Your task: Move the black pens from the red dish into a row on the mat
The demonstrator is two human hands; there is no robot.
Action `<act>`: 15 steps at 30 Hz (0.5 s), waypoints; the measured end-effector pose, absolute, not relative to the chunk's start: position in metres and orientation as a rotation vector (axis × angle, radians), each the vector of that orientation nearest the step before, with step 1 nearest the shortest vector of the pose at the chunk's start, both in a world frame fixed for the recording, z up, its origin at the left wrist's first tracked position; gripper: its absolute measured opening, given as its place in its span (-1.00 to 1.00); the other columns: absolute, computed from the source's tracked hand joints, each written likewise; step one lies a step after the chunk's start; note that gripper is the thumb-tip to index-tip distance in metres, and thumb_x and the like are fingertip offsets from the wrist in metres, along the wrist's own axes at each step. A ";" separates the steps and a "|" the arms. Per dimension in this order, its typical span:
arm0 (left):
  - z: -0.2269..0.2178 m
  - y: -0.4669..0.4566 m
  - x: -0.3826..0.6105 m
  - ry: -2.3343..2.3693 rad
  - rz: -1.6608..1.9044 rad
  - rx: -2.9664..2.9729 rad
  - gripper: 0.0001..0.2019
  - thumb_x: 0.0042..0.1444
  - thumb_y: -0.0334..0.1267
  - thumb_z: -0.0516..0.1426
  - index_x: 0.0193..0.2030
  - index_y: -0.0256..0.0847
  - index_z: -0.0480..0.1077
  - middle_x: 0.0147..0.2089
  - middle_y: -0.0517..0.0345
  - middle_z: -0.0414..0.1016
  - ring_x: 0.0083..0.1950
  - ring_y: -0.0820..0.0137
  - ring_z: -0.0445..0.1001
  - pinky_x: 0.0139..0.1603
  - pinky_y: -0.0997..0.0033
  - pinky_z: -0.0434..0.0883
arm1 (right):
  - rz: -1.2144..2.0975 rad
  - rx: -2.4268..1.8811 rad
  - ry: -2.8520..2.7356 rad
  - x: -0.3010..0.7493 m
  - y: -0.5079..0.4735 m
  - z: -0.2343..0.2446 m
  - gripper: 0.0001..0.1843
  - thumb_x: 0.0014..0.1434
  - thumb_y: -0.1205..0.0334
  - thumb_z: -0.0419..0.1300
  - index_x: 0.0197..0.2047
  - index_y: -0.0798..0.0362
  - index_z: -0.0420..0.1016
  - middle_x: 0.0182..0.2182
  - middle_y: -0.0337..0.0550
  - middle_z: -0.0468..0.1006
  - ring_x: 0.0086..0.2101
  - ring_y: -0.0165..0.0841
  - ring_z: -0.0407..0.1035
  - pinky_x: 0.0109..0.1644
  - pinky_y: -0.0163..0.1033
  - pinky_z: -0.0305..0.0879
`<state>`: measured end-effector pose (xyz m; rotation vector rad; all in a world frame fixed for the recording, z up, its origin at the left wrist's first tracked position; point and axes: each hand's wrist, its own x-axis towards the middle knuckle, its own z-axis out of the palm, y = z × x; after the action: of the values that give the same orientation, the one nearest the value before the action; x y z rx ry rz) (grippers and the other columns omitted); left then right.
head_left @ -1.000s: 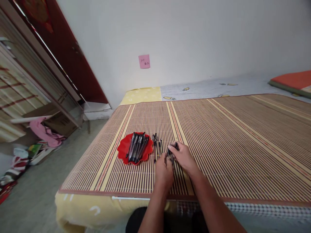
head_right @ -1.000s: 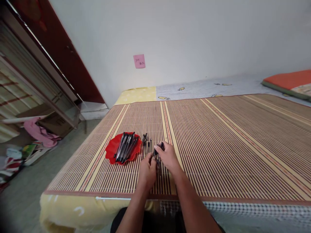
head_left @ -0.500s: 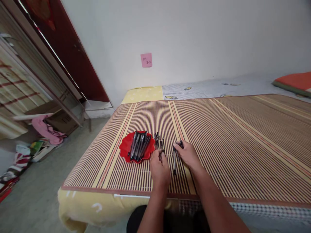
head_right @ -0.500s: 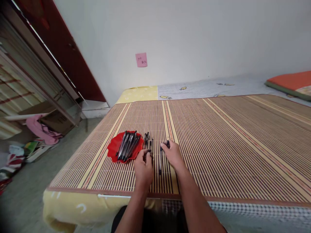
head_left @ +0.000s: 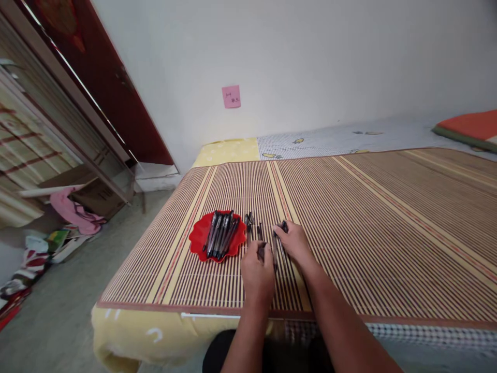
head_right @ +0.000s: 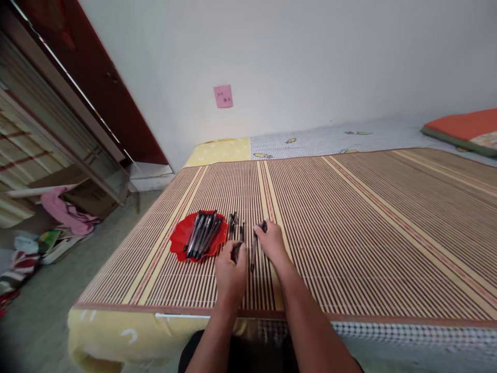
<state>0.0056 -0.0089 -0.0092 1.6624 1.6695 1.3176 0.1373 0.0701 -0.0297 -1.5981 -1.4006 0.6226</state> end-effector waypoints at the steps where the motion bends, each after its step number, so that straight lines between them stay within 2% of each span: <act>1: -0.010 -0.008 0.003 1.689 1.357 1.672 -0.88 0.26 -0.27 0.07 -0.22 -0.19 0.42 -0.31 0.13 0.51 -0.27 0.33 0.47 -0.18 0.34 0.37 | 0.623 -1.613 -1.410 0.136 0.074 -0.028 -0.74 0.08 0.05 0.13 -0.53 0.00 0.31 -0.57 -0.17 0.45 -0.49 -0.30 0.35 -0.40 -0.27 0.17; 8: -0.016 -0.004 -0.003 1.753 1.276 1.906 -0.86 0.21 -0.43 0.08 -0.15 -0.23 0.44 -0.20 0.01 0.48 -0.09 0.22 0.43 0.00 0.18 0.39 | 0.574 -1.713 -1.533 0.120 0.110 -0.026 -0.75 0.08 0.19 0.19 -0.59 0.02 0.32 -0.60 -0.22 0.41 -0.53 -0.38 0.27 -0.44 -0.30 0.09; 15: -0.014 -0.004 -0.002 1.743 1.330 1.879 -0.87 0.21 -0.43 0.09 -0.16 -0.23 0.43 -0.21 0.02 0.46 -0.10 0.23 0.43 -0.03 0.19 0.40 | 0.535 -1.789 -1.565 0.115 0.120 -0.026 -0.81 0.15 0.21 0.20 -0.45 0.10 0.49 -0.47 -0.08 0.53 -0.45 -0.35 0.36 -0.40 -0.30 0.12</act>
<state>-0.0024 -0.0040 -0.0137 1.8792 1.7428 1.3303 0.1152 0.1197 -0.0261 -1.7890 -1.5649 0.5354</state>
